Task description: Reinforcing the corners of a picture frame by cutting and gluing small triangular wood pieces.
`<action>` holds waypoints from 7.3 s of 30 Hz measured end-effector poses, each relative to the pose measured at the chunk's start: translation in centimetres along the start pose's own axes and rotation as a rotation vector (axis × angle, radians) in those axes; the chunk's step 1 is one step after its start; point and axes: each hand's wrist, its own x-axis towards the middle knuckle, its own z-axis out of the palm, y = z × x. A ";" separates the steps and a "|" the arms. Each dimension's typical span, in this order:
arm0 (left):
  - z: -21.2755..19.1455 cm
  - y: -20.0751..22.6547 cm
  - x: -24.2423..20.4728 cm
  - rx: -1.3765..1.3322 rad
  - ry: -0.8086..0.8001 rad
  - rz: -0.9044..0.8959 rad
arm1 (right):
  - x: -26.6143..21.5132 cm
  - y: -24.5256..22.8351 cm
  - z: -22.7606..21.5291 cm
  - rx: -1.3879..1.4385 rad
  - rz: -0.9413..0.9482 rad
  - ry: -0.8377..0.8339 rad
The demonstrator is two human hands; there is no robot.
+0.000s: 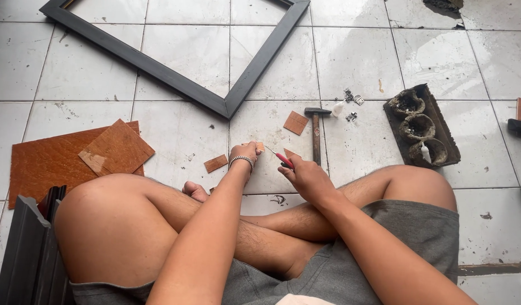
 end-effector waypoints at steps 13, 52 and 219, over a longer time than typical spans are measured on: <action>-0.3 1.2 -1.3 -0.065 0.008 -0.039 | 0.6 0.5 0.9 -0.142 -0.005 0.004; -0.3 2.3 -4.2 -0.155 0.024 -0.082 | 1.7 2.2 1.9 -0.102 0.044 -0.046; 1.8 0.8 -3.1 -0.432 -0.019 -0.099 | 3.1 2.6 2.0 -0.235 0.016 -0.044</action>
